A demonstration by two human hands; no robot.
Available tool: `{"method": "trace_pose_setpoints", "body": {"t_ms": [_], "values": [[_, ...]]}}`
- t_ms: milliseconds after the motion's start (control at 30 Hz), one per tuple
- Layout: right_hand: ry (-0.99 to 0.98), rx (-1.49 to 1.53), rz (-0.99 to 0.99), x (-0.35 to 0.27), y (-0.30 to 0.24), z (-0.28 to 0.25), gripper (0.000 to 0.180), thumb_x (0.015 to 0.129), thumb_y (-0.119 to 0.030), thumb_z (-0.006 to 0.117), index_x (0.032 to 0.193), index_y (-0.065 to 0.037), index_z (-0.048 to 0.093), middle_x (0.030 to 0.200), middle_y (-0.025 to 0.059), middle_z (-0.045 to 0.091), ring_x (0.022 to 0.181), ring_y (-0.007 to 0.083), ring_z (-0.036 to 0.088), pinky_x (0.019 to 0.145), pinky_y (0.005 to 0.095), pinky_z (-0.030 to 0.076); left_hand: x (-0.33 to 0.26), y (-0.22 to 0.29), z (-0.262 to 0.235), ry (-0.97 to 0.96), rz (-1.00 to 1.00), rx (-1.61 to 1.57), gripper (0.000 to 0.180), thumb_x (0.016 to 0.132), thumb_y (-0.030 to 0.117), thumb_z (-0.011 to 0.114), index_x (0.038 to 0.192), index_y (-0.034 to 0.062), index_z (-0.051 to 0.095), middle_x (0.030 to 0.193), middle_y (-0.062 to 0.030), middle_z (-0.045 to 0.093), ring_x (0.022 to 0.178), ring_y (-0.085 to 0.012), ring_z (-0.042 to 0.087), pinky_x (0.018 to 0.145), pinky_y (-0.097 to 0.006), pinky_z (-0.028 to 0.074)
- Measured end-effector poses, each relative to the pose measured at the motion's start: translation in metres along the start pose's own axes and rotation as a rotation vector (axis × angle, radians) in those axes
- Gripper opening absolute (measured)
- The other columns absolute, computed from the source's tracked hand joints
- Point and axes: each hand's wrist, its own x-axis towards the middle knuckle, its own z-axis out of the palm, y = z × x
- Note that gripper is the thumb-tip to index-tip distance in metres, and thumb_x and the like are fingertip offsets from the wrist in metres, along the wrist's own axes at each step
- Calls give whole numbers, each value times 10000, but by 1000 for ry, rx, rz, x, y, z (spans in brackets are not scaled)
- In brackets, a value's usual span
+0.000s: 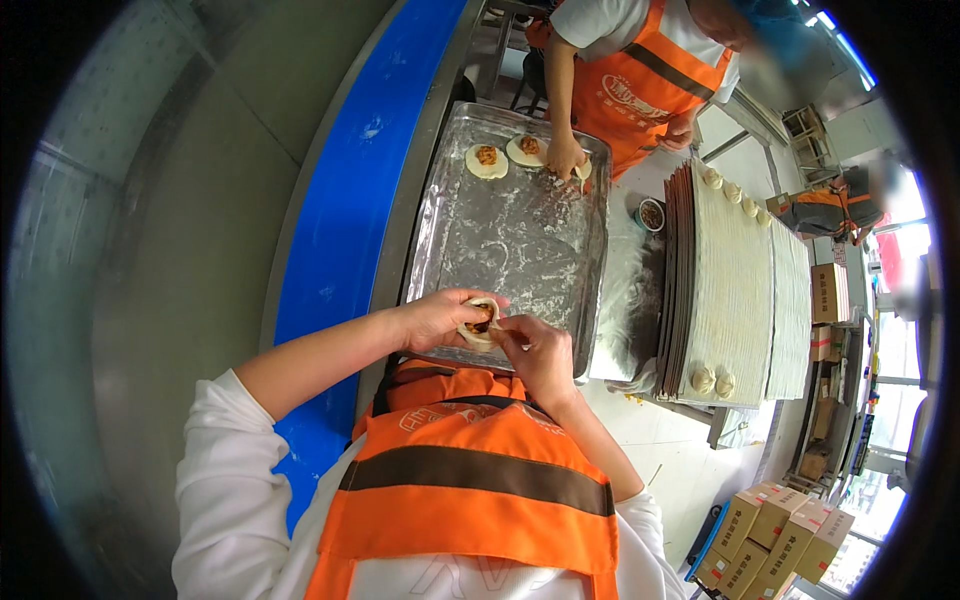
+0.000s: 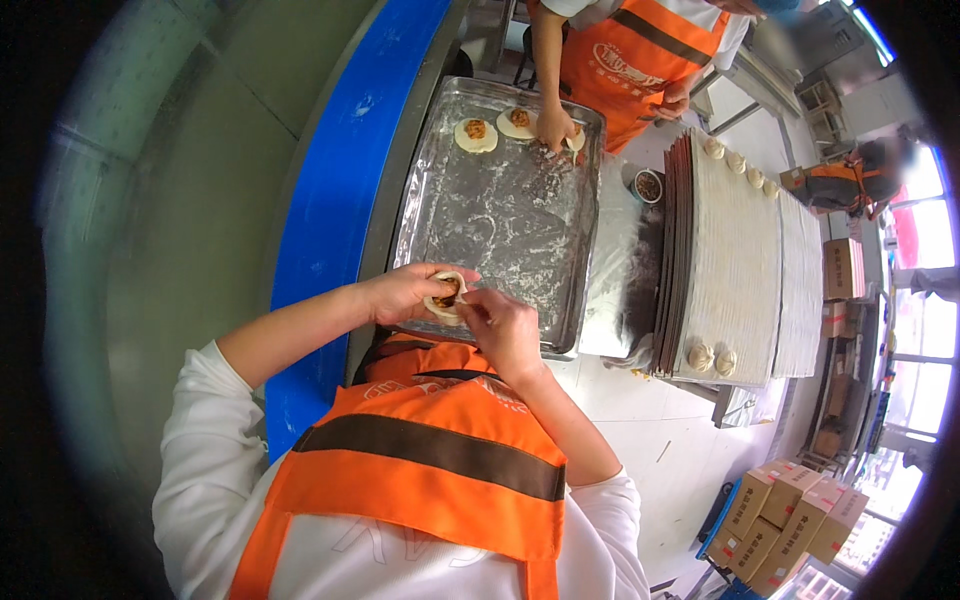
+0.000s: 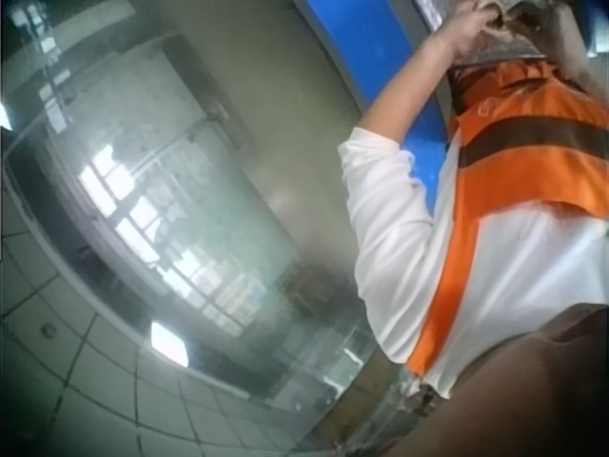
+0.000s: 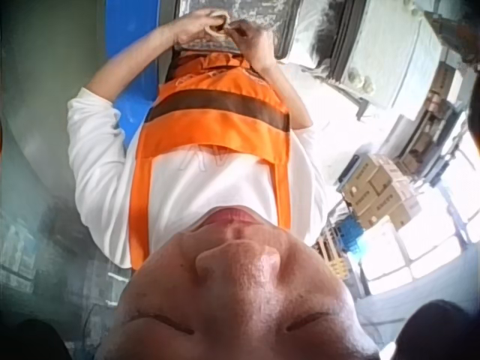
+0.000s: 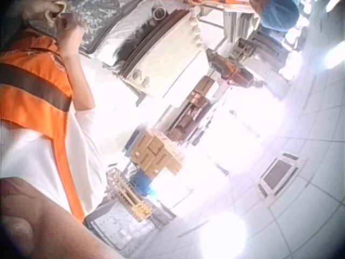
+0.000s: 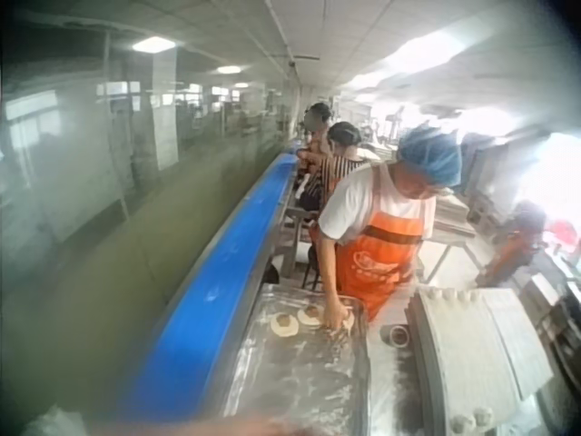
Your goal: The person places filling onto dough circles on a moving conveyor belt, folds the dough to enclose the filling, and places the finished dumplings onto a metal tray. The person repeats this process continuously alongside other workers.
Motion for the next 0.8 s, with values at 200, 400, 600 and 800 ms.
{"method": "trace_pose_setpoints", "body": {"t_ms": [200,400,600,800], "values": [[-40,-43,-34,14,-15,-10,193,696,-101,693,833,-13,589,735,83,593,643,171,595,543,272,491,1,1,-2,-76,65,139,362,842,30,450,1203,16,457,1082,-67,545,968,-143,545,834,-270,448],[-109,-252,-428,6,-9,-9,180,711,-77,650,874,-26,592,733,84,584,673,225,593,582,306,486,5,-5,-8,-50,-31,267,347,822,21,461,1168,18,491,1050,-59,558,934,-128,542,801,-256,445],[-137,-23,-27,21,-11,-18,157,713,-86,670,837,-17,603,707,89,606,617,180,606,575,280,486,6,11,-4,-104,-82,246,364,876,129,445,1225,25,432,1122,-59,521,1024,-141,506,839,-276,427],[41,-75,-107,13,-23,-11,145,690,-63,683,799,-14,601,692,96,609,573,180,601,539,270,479,3,5,6,14,225,66,535,895,479,349,1182,47,479,1061,-52,557,942,-127,542,778,-278,449]]}}
